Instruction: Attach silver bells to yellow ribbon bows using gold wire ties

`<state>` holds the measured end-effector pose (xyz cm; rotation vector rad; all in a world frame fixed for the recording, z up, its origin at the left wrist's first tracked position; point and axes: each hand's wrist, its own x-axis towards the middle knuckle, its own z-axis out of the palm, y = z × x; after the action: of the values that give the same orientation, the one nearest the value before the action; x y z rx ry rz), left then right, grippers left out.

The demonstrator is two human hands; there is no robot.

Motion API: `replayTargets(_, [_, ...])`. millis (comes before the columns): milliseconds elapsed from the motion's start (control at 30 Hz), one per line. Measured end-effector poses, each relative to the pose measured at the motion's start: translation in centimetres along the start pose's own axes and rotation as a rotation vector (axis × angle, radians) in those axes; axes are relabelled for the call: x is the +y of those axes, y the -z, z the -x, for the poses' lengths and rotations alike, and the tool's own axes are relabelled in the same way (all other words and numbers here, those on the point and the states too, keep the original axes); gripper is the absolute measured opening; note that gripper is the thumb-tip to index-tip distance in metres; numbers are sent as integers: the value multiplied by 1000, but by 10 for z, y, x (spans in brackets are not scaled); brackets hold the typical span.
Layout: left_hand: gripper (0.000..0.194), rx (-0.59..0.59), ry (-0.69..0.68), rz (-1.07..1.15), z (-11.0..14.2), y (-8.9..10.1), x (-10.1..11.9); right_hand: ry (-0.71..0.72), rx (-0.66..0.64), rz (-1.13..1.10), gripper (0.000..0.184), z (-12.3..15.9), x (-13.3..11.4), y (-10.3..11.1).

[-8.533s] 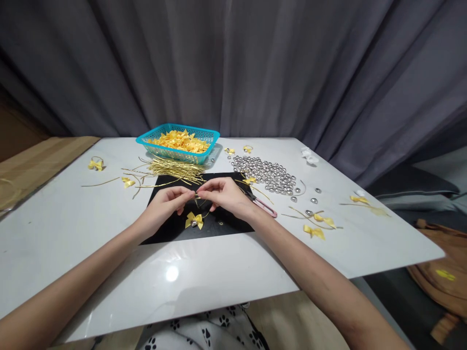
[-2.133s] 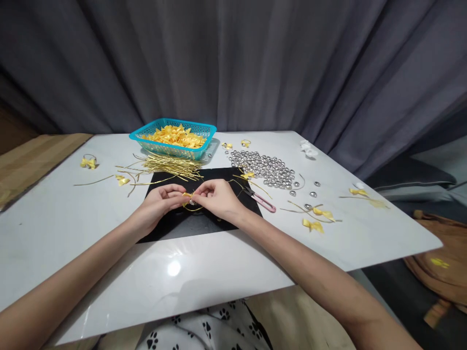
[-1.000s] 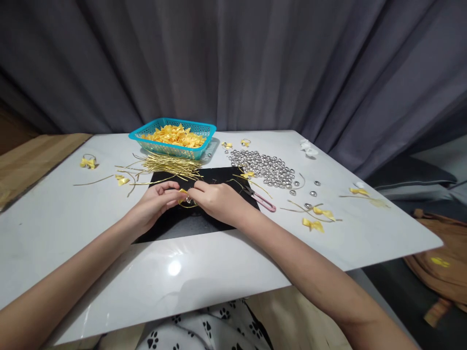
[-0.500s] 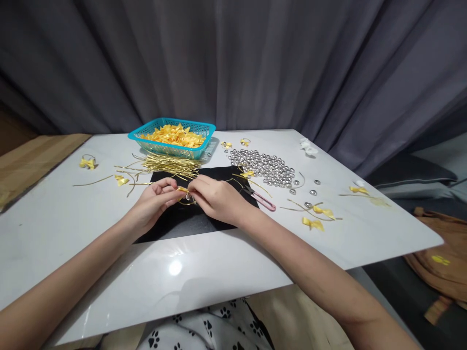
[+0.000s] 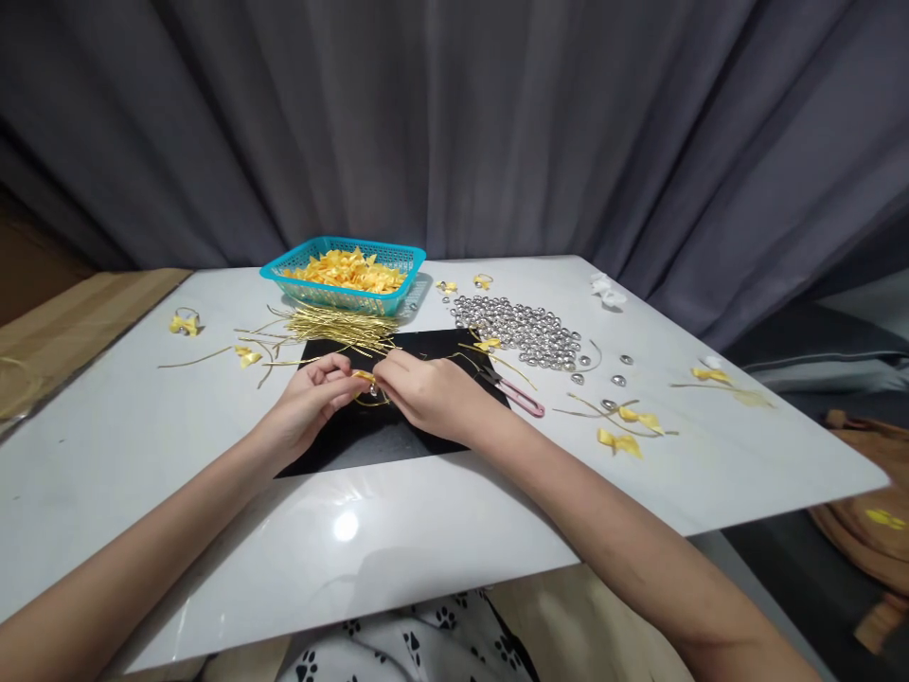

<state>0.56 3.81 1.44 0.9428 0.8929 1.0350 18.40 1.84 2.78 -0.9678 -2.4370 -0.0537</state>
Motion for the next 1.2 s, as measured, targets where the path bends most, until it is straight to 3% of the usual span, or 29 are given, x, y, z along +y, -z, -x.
replayTargets(100, [32, 21, 10, 11, 1, -1, 1, -26, 21, -102, 13, 0, 1, -3])
replayTargets(233, [31, 23, -2, 4, 1, -2, 3, -216, 175, -394, 10, -3, 0, -10])
replayTargets(400, [32, 9, -6, -27, 1, -2, 3, -410, 40, -620, 16, -6, -2, -11])
replayTargets(467, [32, 15, -6, -35, 1, -1, 2, -377, 49, -607, 16, -5, 0, -10])
replayTargets(667, [33, 45, 10, 12, 0, -1, 2, -31, 95, -364, 13, -1, 8, -8])
replayTargets(767, [32, 27, 17, 29, 0, 0, 1, -63, 99, -400, 12, -1, 5, -8])
replayTargets(900, [31, 11, 0, 33, 0, 1, -1, -310, 78, -609, 15, -4, -1, -8])
replayTargets(967, [31, 18, -6, 32, 0, 2, -1, -354, 63, -651, 13, -5, -2, -8])
replayTargets(1200, [33, 37, -5, 20, 0, 1, 1, -125, 100, -408, 10, -1, 5, -8])
